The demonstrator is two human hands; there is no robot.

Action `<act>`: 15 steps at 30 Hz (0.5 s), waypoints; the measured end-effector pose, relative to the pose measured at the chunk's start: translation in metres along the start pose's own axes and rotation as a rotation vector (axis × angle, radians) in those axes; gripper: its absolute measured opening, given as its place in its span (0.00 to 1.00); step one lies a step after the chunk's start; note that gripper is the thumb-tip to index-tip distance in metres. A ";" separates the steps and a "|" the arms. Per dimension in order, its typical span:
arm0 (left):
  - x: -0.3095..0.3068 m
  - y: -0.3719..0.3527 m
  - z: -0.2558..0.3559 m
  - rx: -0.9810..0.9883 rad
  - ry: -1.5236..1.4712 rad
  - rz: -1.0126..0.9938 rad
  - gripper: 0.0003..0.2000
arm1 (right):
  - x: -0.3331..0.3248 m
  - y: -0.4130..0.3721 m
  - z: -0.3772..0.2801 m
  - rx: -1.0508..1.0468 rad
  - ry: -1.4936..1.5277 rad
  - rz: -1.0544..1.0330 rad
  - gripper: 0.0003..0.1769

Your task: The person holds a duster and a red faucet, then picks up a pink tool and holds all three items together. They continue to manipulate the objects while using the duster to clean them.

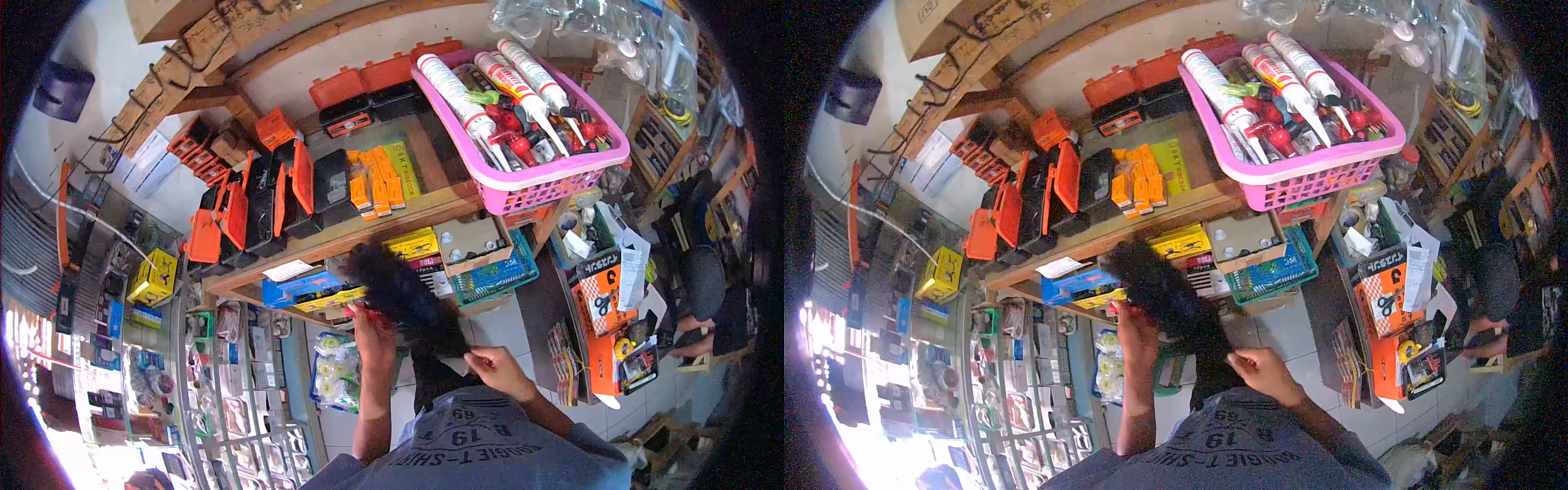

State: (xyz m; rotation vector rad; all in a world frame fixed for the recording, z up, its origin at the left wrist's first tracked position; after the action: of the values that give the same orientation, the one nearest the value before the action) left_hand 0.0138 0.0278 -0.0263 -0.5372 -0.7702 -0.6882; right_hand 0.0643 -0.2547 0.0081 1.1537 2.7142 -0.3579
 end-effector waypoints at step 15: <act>-0.002 -0.001 -0.041 -0.030 0.683 -0.623 0.19 | -0.038 0.007 -0.009 -0.003 -0.237 -0.014 0.16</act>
State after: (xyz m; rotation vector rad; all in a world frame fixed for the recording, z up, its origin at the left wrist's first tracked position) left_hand 0.0302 0.0011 -0.0528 -0.0494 -0.2646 -1.3705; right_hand 0.0944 -0.2735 0.0249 1.0206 2.5178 -0.4614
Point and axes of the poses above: each hand's wrist, its own y-axis towards the middle knuckle, its own x-axis out of the palm, z = x × y, the point moved 1 cm from there along y, towards the middle knuckle, and after that the axes turned 4 degrees about x, right-handed, at the moved point
